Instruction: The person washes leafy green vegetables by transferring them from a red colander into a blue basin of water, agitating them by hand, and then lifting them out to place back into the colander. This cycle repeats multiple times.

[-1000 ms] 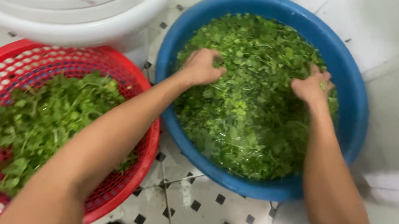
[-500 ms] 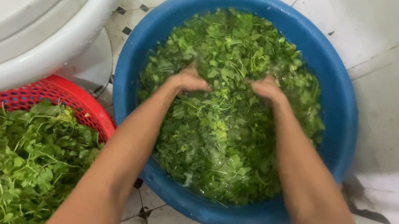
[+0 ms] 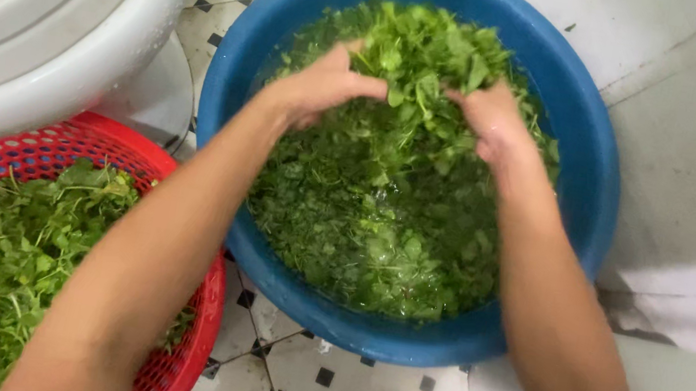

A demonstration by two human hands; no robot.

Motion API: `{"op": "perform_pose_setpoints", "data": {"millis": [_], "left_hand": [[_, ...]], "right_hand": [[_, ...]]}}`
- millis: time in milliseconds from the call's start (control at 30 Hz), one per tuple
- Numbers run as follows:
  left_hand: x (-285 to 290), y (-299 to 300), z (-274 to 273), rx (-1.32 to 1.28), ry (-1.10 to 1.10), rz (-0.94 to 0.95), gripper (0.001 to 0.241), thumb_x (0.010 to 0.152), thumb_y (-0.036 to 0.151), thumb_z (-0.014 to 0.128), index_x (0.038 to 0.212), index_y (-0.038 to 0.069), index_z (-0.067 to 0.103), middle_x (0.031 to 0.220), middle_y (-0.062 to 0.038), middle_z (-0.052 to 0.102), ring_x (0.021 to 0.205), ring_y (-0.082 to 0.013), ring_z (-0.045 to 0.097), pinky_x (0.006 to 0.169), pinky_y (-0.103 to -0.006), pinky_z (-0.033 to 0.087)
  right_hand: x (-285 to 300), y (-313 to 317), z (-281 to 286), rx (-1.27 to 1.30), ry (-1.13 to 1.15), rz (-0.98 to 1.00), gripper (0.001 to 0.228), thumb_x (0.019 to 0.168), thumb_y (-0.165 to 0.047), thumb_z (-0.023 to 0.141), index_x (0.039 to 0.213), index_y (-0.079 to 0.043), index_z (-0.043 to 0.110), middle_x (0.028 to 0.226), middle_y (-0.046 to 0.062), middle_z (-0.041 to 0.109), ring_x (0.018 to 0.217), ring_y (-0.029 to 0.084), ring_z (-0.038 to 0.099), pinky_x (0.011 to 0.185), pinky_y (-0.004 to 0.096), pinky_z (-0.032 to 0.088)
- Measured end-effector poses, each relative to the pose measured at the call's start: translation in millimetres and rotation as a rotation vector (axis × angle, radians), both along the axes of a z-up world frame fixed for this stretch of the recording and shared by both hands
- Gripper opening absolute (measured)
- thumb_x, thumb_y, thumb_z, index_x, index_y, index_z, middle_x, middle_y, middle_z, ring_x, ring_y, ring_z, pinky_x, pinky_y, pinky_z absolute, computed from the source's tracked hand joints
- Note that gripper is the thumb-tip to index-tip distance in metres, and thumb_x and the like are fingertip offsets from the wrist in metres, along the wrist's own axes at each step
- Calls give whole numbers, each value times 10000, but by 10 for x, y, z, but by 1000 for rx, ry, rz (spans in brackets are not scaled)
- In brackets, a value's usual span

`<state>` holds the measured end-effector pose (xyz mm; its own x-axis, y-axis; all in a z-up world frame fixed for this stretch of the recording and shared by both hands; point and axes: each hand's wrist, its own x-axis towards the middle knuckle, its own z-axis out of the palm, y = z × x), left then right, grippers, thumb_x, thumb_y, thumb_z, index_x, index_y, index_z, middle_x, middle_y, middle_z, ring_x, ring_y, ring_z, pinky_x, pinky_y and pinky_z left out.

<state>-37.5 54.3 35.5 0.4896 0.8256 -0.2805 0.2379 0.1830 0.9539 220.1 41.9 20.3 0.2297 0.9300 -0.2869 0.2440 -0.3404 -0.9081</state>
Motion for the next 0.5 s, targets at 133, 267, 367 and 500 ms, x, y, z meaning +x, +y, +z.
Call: {"op": "perform_pose_setpoints", "data": {"millis": [133,267,367,500], "left_hand": [[-44,-188,427,201,-45,-57,714,937,442,678,1488,-7,615,1455,-262,626,1358,-385,644,1188,-511,451],[-48,-441,722,74,-44,-38,749,880,453,641,1495,62,470,1545,-199,528,1449,-309,467,1190,-533,330],[-152,-487,742,-55,-14,-96,775,888,497,591,1533,131,367,1595,-162,424,1474,-300,383,1167,-572,267],[-491,-286,413,-107,322,-115,750,939,534,466,1589,177,359,1649,-167,297,1504,-364,306,1173,-609,333]], "right_hand": [[-93,-318,491,85,-75,41,673,869,-157,788,1430,5,454,1387,175,618,1280,258,608,1086,386,496],[-102,-614,667,154,-219,254,691,778,-108,783,1422,-10,553,1377,169,660,1255,267,632,1063,380,501],[61,-737,688,21,-248,131,715,770,-263,842,1386,-9,586,1360,176,679,1238,278,646,1040,387,511],[406,-750,650,-217,-522,50,822,866,-427,809,1449,47,475,1416,259,582,1313,316,583,1129,418,449]]}}
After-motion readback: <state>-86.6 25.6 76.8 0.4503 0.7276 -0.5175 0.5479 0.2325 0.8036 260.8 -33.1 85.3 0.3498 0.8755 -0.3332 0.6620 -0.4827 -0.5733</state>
